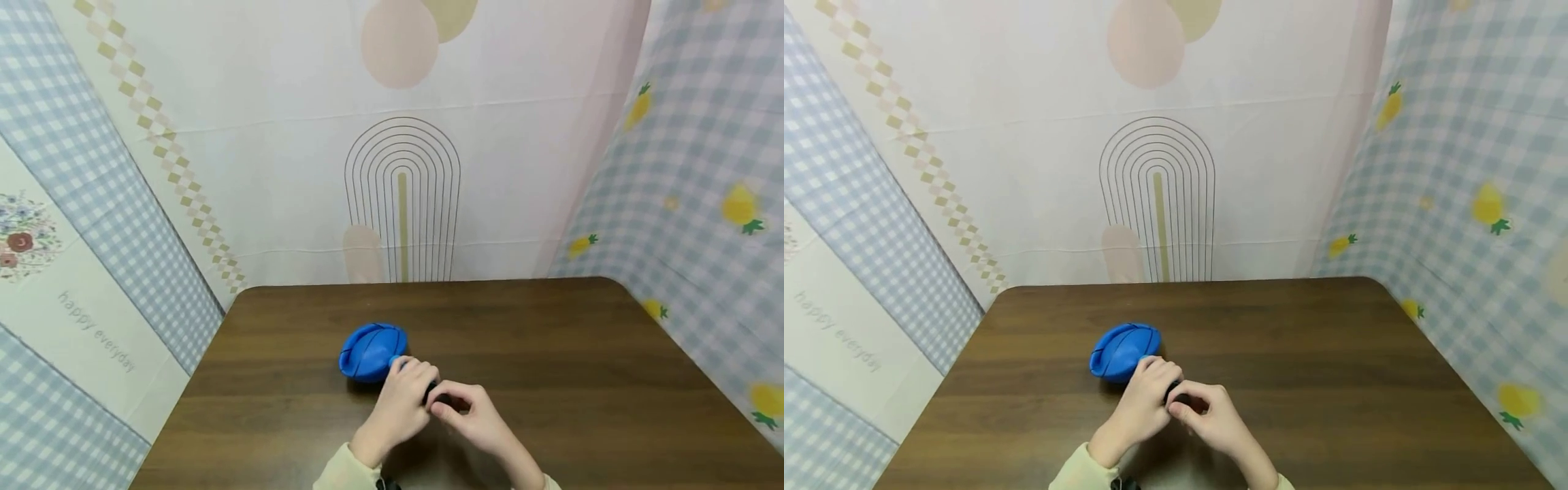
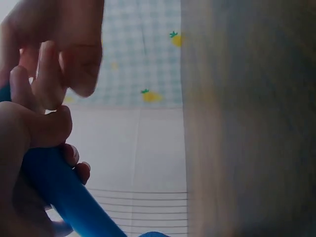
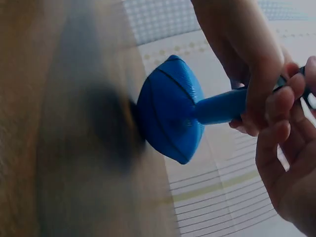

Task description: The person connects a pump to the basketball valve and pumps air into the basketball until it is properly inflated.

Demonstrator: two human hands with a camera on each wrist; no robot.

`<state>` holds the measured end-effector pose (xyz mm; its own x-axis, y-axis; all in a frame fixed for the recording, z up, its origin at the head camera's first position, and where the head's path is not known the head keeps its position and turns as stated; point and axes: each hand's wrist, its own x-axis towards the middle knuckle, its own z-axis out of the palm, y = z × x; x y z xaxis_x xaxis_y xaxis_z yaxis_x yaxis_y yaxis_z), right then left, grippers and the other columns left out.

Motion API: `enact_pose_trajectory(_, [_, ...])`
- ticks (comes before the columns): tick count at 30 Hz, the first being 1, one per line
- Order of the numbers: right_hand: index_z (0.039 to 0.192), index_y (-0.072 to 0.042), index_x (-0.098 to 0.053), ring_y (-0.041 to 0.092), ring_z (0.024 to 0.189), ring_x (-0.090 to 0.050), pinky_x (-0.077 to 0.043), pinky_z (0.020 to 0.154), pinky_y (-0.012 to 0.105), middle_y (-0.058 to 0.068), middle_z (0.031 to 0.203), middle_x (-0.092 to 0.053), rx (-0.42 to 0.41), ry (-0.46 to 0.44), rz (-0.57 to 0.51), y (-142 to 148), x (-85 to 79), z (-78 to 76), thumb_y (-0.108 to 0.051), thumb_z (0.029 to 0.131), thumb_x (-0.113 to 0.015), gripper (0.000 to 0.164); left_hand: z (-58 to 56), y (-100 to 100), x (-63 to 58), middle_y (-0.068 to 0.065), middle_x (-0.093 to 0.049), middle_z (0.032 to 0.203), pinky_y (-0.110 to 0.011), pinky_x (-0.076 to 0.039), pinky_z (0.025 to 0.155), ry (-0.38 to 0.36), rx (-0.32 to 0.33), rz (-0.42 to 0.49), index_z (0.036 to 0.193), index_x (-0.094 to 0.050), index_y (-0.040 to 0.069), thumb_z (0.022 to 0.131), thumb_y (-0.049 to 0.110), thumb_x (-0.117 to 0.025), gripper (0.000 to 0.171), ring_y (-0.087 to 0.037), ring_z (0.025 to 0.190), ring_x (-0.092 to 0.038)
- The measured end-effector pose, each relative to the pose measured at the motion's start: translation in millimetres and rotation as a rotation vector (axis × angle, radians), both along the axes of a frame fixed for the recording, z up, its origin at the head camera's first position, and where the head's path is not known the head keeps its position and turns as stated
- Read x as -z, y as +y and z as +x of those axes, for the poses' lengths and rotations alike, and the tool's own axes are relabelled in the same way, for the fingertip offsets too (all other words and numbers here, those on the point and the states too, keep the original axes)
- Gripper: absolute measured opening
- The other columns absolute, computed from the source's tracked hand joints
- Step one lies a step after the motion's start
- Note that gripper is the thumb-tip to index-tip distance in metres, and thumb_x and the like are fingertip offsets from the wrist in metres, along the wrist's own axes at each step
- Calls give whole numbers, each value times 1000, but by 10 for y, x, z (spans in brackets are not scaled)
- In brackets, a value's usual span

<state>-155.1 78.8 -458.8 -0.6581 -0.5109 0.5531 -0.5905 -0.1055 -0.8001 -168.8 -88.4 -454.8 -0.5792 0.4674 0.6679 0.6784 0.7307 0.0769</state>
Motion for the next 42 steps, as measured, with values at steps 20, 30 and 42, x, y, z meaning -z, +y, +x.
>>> enact_pose_trajectory(20, [97,-6,-64,1,56,-46,-44,49,18,11,76,-58,-99,19,45,99,-243,67,11,90,-54,21,-204,-244,-3,7,-55,72,-40,-42,95,-40,-77,163,77,-54,18,79,18,-77,23,-13,79,-56])
enact_pose_trajectory(30, [99,-2,-66,-4,54,-45,-43,45,23,17,72,-58,140,-89,47,-38,-169,55,0,93,-57,11,22,13,-56,10,-54,71,-36,-41,87,-109,-23,123,77,-54,21,63,3,-73,30,-8,71,-49])
enact_pose_trajectory(42, [94,-1,-61,17,57,-45,-43,49,22,12,75,-55,-81,41,-117,57,-333,209,18,86,-52,22,-145,-300,-86,7,-57,74,-40,-42,93,-82,-98,212,77,-56,19,81,20,-77,21,-13,76,-55])
